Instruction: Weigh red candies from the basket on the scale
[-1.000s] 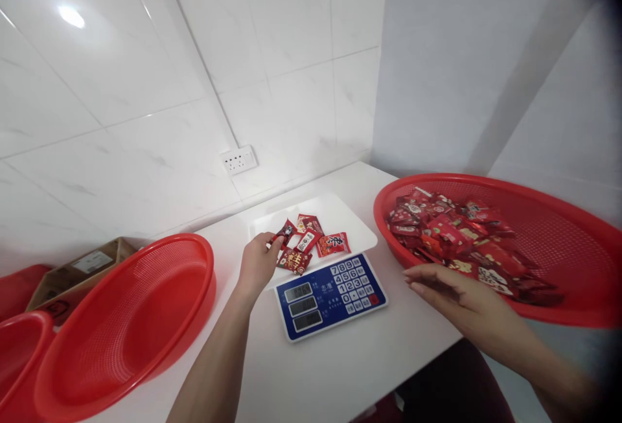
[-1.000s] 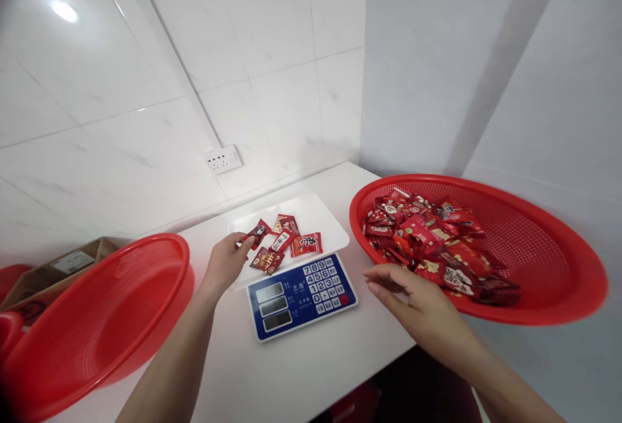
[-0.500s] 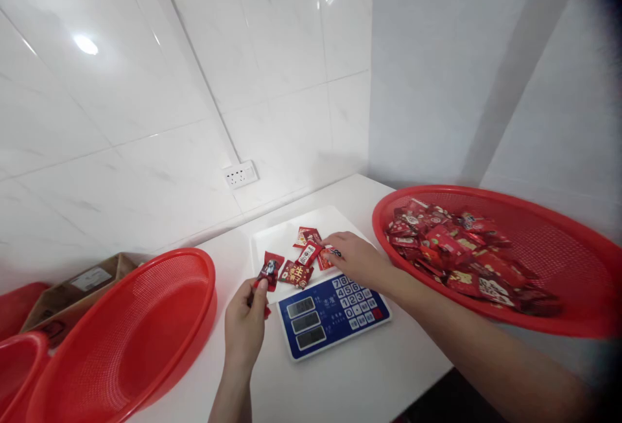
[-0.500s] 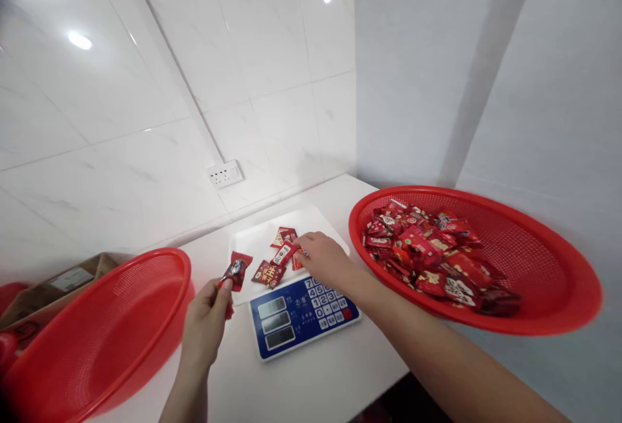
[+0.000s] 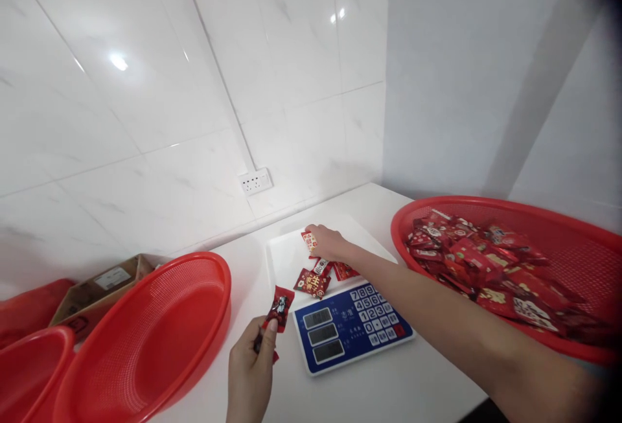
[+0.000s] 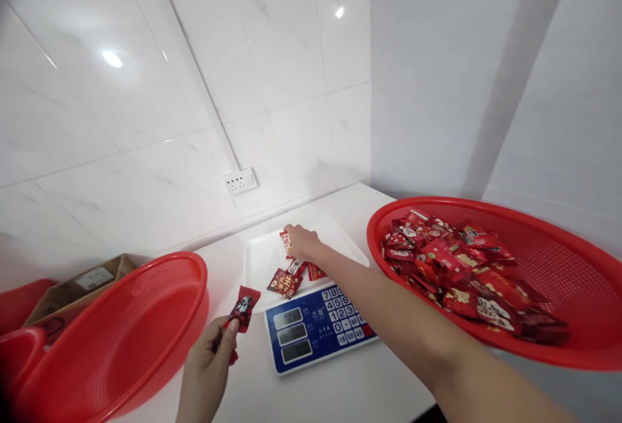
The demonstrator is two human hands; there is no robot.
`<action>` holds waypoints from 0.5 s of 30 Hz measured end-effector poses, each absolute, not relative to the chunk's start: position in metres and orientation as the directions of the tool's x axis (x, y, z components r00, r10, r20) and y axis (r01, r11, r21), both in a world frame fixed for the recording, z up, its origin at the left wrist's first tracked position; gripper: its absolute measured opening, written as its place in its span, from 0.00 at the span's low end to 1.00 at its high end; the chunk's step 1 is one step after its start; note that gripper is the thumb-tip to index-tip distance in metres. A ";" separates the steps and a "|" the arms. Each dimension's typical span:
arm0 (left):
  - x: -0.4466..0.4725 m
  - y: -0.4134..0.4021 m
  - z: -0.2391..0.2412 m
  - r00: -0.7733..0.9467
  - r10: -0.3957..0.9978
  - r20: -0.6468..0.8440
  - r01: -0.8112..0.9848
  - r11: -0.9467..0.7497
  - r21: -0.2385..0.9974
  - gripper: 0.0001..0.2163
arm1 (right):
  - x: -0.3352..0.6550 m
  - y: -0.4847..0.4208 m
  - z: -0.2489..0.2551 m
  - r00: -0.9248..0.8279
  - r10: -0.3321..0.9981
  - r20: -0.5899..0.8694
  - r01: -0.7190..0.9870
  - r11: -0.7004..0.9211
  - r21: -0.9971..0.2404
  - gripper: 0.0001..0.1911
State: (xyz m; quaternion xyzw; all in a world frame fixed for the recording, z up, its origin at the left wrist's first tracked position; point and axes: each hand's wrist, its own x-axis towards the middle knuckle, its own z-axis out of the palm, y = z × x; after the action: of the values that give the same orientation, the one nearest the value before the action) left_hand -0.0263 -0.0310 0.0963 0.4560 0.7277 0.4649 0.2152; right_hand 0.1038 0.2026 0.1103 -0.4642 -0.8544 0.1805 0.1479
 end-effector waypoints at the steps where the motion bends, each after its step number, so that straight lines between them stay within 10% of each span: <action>1: -0.026 -0.031 0.096 -0.488 0.866 0.110 0.462 0.149 0.875 0.21 | 0.104 0.203 0.109 -0.534 0.839 0.106 0.716 0.516 -0.471 0.31; 10: -0.020 -0.029 0.092 -0.460 0.880 0.120 0.457 0.119 0.882 0.19 | 0.127 0.185 0.126 -0.483 0.833 0.270 0.371 0.474 -0.799 0.19; 15: -0.014 -0.027 0.091 -0.453 0.884 0.116 0.446 0.112 0.888 0.19 | 0.147 0.161 0.137 -0.535 0.844 -0.022 -0.305 -0.218 -0.927 0.12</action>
State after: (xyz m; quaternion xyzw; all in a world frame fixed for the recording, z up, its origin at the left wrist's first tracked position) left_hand -0.0139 -0.0273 0.0906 0.4691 0.7087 0.4734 0.2315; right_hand 0.1466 0.1611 0.1368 -0.2777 -0.4856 0.7294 0.3939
